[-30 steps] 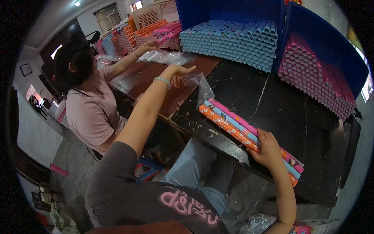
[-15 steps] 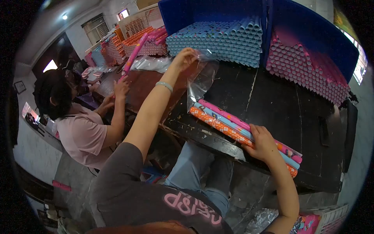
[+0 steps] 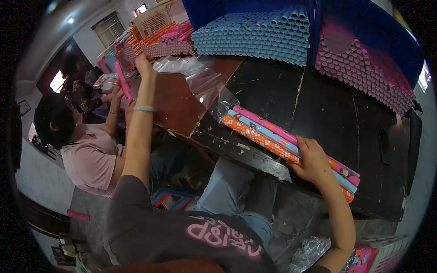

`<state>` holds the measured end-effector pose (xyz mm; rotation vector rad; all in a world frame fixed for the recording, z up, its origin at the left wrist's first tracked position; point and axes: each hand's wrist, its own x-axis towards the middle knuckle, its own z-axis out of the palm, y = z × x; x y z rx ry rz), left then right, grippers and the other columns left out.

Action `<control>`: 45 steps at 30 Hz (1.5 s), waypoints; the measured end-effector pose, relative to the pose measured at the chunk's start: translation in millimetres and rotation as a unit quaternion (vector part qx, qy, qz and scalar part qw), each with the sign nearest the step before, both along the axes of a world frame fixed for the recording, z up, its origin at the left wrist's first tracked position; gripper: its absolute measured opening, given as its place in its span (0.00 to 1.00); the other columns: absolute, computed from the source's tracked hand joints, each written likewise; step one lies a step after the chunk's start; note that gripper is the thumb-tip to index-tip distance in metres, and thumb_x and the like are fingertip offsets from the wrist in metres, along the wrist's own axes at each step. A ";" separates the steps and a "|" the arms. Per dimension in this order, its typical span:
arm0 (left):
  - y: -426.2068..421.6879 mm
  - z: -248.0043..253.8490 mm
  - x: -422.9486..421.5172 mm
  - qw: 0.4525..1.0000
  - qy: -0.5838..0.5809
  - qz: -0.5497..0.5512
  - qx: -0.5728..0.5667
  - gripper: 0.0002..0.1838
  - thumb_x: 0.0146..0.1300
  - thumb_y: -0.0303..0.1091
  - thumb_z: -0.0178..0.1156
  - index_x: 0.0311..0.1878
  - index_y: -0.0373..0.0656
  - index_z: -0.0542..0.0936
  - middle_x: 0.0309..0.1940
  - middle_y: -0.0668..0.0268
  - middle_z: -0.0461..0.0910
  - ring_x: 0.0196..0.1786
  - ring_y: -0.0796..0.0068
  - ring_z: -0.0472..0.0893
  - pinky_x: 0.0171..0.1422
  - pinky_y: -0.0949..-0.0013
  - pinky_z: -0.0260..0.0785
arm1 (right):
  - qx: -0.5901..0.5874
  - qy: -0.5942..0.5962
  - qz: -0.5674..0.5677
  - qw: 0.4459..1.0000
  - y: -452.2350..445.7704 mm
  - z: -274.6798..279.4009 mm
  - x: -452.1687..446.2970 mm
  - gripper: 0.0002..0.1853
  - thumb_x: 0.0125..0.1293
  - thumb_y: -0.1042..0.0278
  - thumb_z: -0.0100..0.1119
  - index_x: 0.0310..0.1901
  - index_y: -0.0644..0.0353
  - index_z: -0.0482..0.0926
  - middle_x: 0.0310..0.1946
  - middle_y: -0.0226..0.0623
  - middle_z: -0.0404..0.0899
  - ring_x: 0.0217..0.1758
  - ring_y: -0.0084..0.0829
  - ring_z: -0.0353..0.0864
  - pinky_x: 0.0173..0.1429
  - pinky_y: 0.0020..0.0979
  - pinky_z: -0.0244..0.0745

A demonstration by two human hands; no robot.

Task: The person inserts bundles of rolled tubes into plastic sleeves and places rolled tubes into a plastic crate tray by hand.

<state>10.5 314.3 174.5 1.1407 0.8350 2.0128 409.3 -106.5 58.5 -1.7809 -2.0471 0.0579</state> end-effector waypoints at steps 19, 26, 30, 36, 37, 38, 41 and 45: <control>-210.1 -117.8 210.5 0.510 0.660 -0.401 0.378 0.33 0.41 0.52 0.67 0.42 0.32 0.73 0.39 0.50 0.75 0.46 0.51 0.75 0.50 0.58 0.69 | -0.013 -0.004 0.012 1.000 17.6 -1.1 -11.7 0.35 0.48 0.57 0.69 0.55 0.70 0.68 0.47 0.53 0.74 0.51 0.49 0.73 0.56 0.40 0.69; -238.2 -122.1 227.0 0.520 0.660 -0.371 0.395 0.34 0.40 0.51 0.67 0.43 0.30 0.72 0.40 0.50 0.74 0.47 0.53 0.73 0.53 0.61 0.67 | 0.016 -0.045 -0.045 0.998 -4.4 21.1 -23.6 0.48 0.42 0.54 0.75 0.62 0.70 0.62 0.64 0.54 0.61 0.66 0.48 0.62 0.67 0.42 0.58; -238.2 -126.4 224.2 0.542 0.655 -0.368 0.377 0.34 0.40 0.50 0.67 0.43 0.31 0.72 0.40 0.51 0.74 0.47 0.54 0.74 0.52 0.61 0.67 | 0.042 -0.750 -0.339 0.566 -110.8 -25.8 93.7 0.31 0.71 0.55 0.48 0.68 0.67 0.56 0.68 0.50 0.58 0.71 0.38 0.56 0.72 0.36 0.50; -260.9 -131.5 248.2 0.555 0.641 -0.377 0.373 0.31 0.37 0.49 0.68 0.39 0.33 0.74 0.38 0.54 0.76 0.46 0.55 0.75 0.49 0.61 0.69 | -0.093 -0.937 -0.310 -0.134 -126.0 -97.3 113.6 0.39 0.71 0.36 0.28 0.71 0.61 0.51 0.72 0.44 0.48 0.76 0.36 0.44 0.75 0.37 0.38; -264.9 -133.4 252.2 0.555 0.639 -0.380 0.373 0.31 0.37 0.49 0.68 0.39 0.33 0.74 0.38 0.54 0.76 0.46 0.55 0.75 0.49 0.61 0.69 | -0.087 -0.930 -0.308 -0.178 -120.0 -98.4 109.8 0.39 0.71 0.36 0.28 0.71 0.59 0.51 0.73 0.43 0.47 0.76 0.36 0.43 0.75 0.37 0.38; -266.6 -134.5 256.2 0.558 0.633 -0.378 0.381 0.31 0.37 0.49 0.68 0.39 0.33 0.74 0.38 0.53 0.76 0.46 0.55 0.75 0.50 0.61 0.69 | -0.085 -0.933 -0.311 -0.162 -110.2 -101.8 105.7 0.38 0.71 0.36 0.28 0.71 0.58 0.50 0.73 0.44 0.46 0.76 0.35 0.42 0.75 0.37 0.38; -277.9 -137.4 269.8 0.560 0.629 -0.369 0.393 0.31 0.38 0.50 0.68 0.39 0.32 0.75 0.39 0.53 0.76 0.46 0.55 0.75 0.50 0.61 0.69 | -0.050 -0.916 -0.376 -0.133 -71.0 -102.5 74.5 0.38 0.70 0.34 0.27 0.72 0.54 0.50 0.73 0.44 0.43 0.77 0.37 0.40 0.75 0.40 0.37; -300.3 -136.1 290.6 0.559 0.614 -0.374 0.413 0.34 0.39 0.51 0.69 0.43 0.31 0.76 0.41 0.52 0.77 0.46 0.56 0.75 0.51 0.61 0.69 | -0.087 -0.871 -0.112 -0.470 -30.3 -70.7 9.6 0.39 0.70 0.35 0.30 0.72 0.54 0.46 0.73 0.45 0.43 0.77 0.36 0.42 0.75 0.38 0.38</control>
